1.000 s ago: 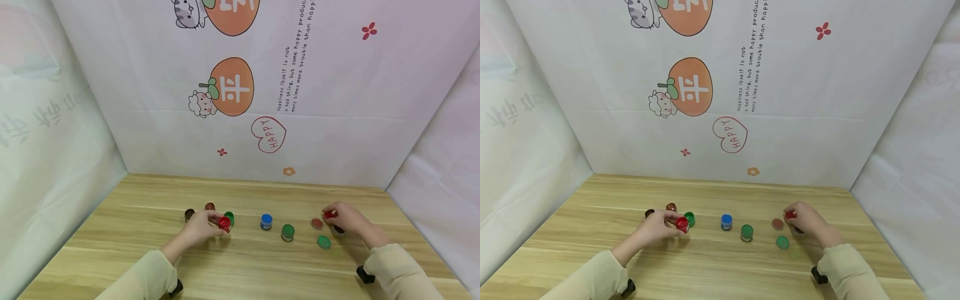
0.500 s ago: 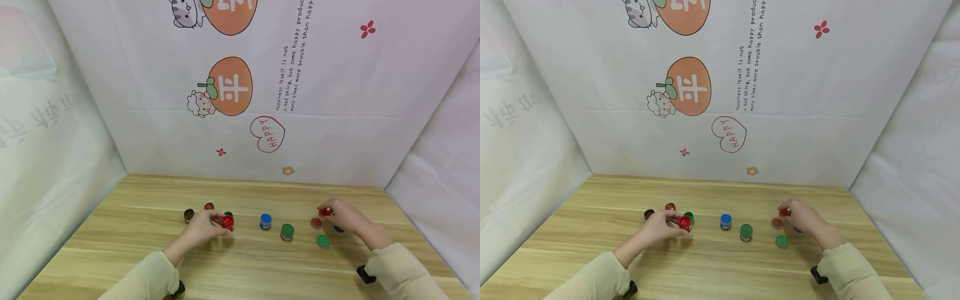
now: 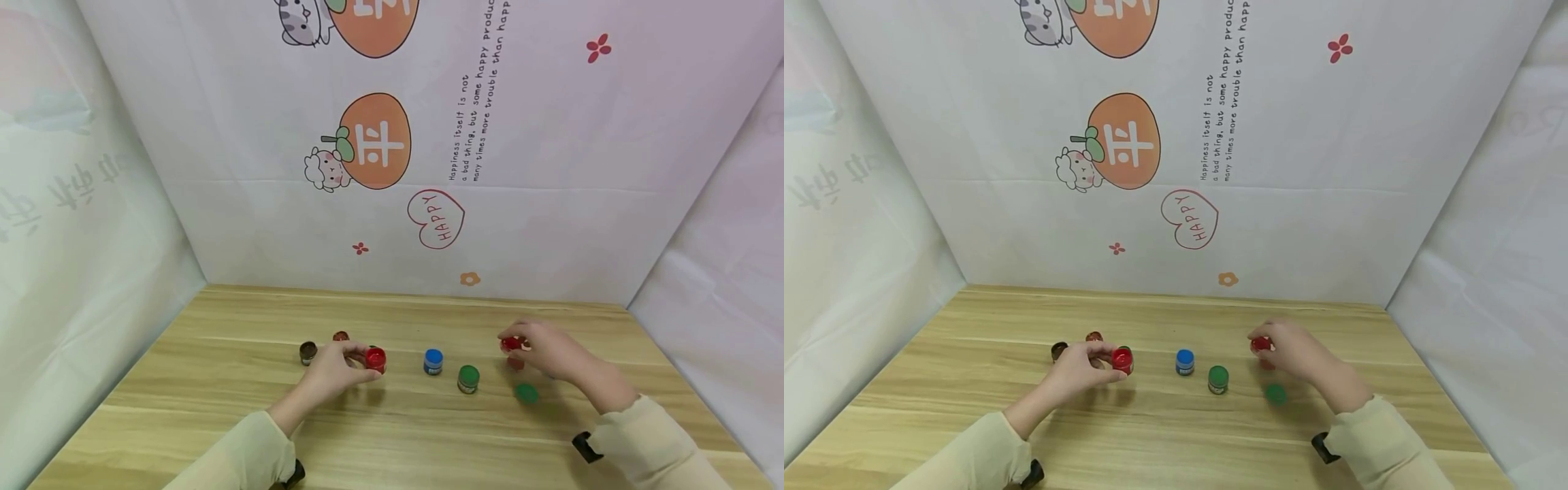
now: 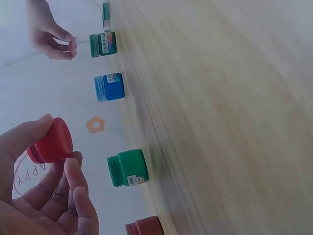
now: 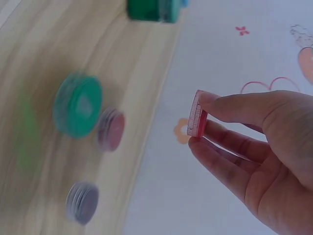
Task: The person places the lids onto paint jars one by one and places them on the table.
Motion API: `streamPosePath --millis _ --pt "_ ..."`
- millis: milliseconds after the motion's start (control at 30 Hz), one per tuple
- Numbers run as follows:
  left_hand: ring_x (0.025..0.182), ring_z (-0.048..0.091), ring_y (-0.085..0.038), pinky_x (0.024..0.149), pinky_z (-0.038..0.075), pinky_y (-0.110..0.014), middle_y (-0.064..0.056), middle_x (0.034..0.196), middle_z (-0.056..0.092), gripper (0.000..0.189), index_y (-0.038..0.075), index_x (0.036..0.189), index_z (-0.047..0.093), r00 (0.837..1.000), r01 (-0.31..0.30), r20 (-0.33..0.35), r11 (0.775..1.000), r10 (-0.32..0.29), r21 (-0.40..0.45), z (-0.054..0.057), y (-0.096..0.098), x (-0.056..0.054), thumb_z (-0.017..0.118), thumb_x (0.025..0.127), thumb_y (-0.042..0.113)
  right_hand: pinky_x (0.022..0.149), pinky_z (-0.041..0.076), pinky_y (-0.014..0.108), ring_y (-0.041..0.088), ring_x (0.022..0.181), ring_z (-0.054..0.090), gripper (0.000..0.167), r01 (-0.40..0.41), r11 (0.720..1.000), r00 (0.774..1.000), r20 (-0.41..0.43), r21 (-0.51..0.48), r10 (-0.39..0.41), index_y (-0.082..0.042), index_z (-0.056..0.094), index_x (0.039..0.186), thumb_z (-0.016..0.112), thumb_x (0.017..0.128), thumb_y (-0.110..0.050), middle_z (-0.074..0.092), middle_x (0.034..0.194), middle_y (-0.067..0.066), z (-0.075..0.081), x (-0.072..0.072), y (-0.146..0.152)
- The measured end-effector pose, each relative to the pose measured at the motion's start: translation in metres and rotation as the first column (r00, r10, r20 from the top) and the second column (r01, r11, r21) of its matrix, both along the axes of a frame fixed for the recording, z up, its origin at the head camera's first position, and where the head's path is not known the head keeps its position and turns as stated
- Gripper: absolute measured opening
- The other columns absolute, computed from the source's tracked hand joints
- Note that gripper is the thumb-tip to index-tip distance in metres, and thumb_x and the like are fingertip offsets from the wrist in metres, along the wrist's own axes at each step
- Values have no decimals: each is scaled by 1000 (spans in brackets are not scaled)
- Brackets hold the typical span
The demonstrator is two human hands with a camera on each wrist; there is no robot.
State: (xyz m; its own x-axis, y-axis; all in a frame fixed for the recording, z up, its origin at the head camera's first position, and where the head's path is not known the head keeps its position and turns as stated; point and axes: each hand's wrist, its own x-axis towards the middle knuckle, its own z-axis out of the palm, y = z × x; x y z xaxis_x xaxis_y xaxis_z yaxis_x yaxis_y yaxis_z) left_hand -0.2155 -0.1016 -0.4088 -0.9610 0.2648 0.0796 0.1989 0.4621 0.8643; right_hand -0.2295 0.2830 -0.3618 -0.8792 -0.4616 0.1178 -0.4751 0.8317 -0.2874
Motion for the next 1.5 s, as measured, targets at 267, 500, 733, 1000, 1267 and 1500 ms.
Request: streamPosePath --millis 267,500,733,1000,1267,1500 --pt "73 60 -14 67 51 -32 -2 93 73 42 0 114 74 1000 -9 -13 1000 9 10 1 8 1 91 78 16 79 57 43 25 95 67 26 -1 998 1000 -8 -69 0 -3 74 117 77 91 -5 70 110 8 4 5 -14" --pt "74 58 -15 67 49 -32 1 93 72 41 5 113 75 1000 -5 -18 1000 5 1 3 14 0 90 79 22 78 58 40 22 93 68 25 -19 995 1000 -5 -96 19 -3 75 115 78 90 -5 70 107 5 7 7 -25" --pt "77 61 -19 69 52 -31 -2 97 72 43 0 117 73 999 34 2 998 -34 60 3 19 0 89 82 19 78 57 39 21 94 67 25 -55 997 998 -25 -53 54 -6 76 115 79 90 -7 70 107 2 13 7 -38" --pt "75 61 -15 69 53 -33 -1 96 72 44 1 117 73 998 55 -9 996 -55 66 2 24 -2 89 81 20 78 57 33 17 94 66 27 -143 990 988 -67 -19 142 -9 77 114 81 88 -6 70 107 0 20 9 -56" --pt "76 60 -16 70 52 -34 0 95 72 43 2 118 74 997 74 -7 994 -73 79 0 27 -3 89 81 19 81 57 32 15 95 65 29 -211 978 977 -33 -3 210 -9 75 118 80 90 -8 68 109 0 33 14 -76" --pt "74 60 -14 69 50 -32 0 93 73 39 3 114 75 997 77 -15 995 -77 69 -1 30 -3 89 80 18 82 58 32 16 96 66 26 -290 957 957 -35 -15 290 -6 76 116 80 90 -7 69 108 1 43 13 -96"
